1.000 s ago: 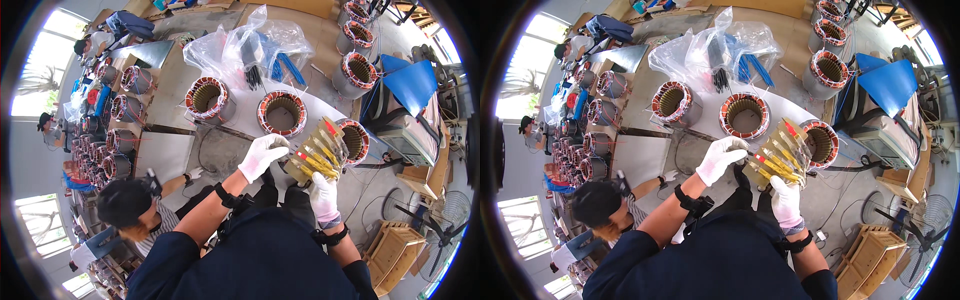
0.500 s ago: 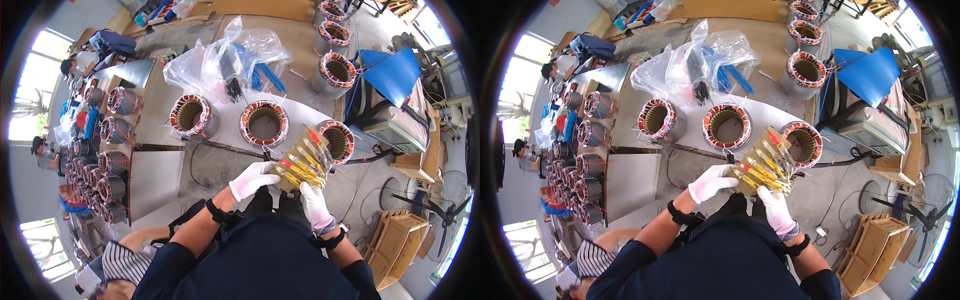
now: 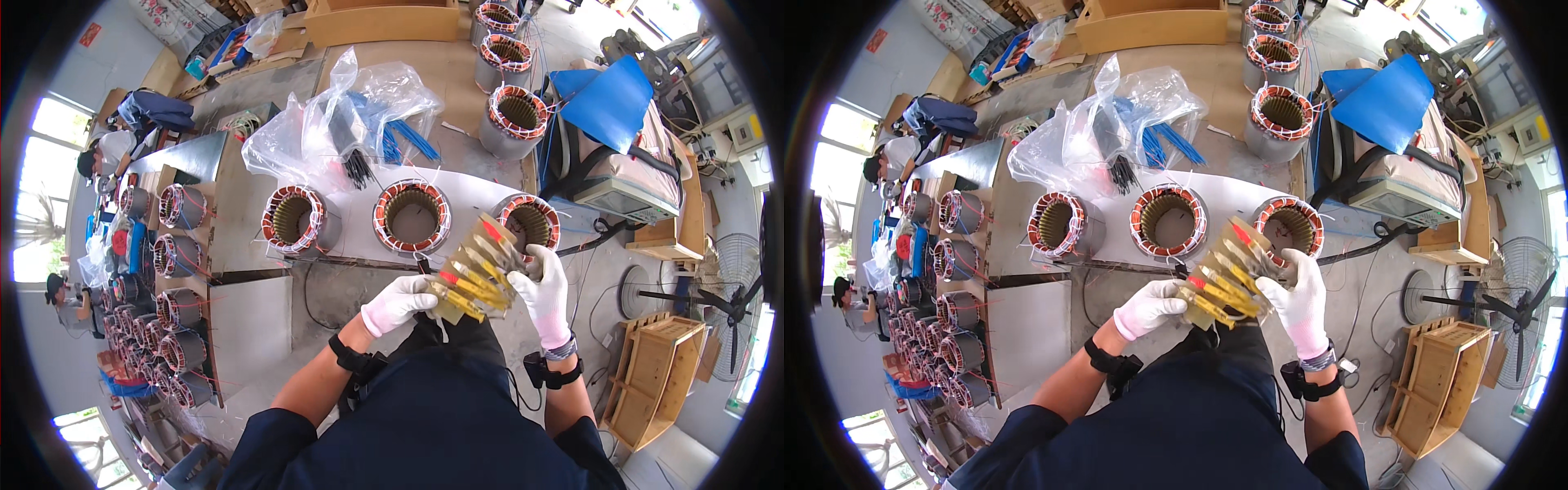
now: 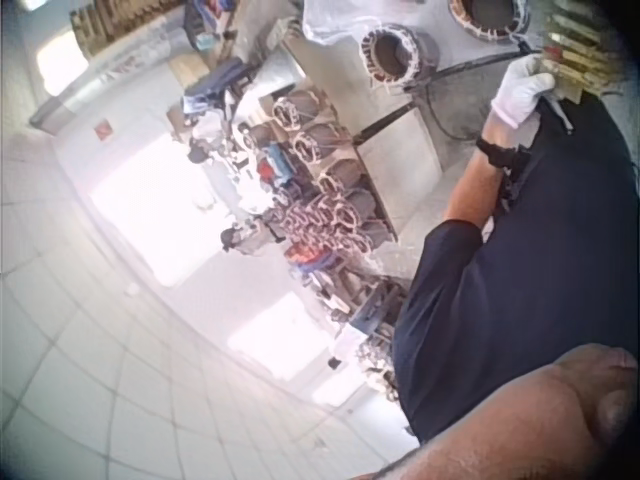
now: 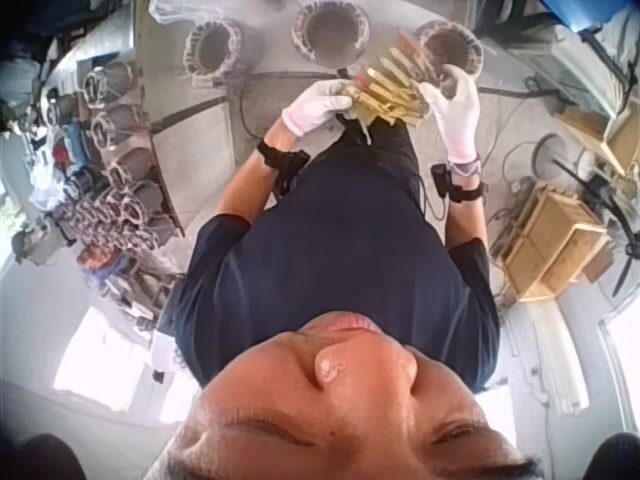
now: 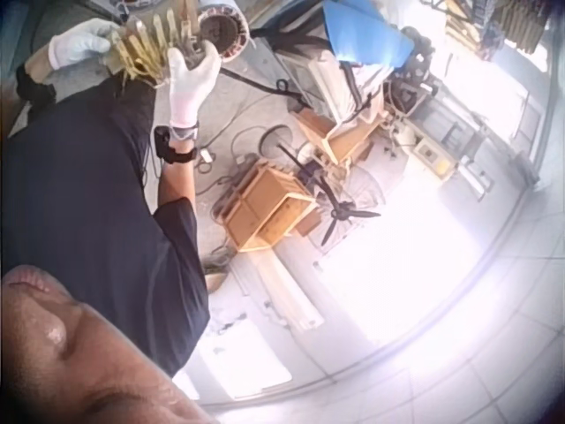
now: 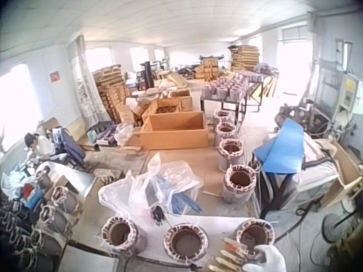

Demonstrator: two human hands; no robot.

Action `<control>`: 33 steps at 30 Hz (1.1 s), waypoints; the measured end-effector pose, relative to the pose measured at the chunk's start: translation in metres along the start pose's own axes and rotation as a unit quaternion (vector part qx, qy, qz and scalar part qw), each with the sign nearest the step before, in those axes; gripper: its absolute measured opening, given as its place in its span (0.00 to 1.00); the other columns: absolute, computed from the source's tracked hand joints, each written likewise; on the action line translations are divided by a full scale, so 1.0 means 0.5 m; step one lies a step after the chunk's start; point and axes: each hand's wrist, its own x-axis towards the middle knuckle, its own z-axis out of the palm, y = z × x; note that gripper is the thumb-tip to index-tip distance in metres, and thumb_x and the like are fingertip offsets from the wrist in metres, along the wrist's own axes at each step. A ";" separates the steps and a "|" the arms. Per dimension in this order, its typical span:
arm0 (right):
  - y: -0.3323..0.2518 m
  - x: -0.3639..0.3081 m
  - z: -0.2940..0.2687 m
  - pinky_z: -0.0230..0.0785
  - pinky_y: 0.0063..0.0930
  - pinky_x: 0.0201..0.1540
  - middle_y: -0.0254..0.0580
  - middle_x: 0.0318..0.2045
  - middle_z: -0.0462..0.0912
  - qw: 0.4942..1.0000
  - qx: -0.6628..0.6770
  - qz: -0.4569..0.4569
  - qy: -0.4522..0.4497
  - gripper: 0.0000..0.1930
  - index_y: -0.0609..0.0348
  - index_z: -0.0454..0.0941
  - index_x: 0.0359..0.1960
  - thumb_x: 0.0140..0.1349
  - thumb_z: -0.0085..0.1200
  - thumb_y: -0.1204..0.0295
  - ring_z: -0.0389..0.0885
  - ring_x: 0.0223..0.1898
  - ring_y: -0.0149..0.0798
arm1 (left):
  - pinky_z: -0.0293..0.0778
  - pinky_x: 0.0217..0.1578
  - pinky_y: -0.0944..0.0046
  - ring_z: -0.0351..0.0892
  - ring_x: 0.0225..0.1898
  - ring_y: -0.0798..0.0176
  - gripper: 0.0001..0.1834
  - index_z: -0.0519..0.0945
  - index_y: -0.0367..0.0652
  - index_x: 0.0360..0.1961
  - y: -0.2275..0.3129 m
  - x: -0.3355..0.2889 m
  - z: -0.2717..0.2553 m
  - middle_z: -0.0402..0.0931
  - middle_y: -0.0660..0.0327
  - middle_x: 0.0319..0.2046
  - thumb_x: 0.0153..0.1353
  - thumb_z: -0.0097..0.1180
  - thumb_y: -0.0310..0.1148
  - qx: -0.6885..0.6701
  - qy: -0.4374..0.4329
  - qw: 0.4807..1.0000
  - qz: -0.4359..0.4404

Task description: Wiring and assembling electrical motor stators on a factory floor.

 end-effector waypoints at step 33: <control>-0.017 0.038 0.045 0.63 0.29 0.65 0.46 0.60 0.76 0.851 0.471 0.180 -0.145 0.37 0.74 0.64 0.66 0.61 0.65 0.64 0.74 0.60 0.36 | 0.76 0.45 0.57 0.81 0.43 0.51 0.12 0.85 0.42 0.42 0.199 0.118 -0.031 0.80 0.56 0.38 0.59 0.61 0.35 0.676 -0.041 0.731 0.084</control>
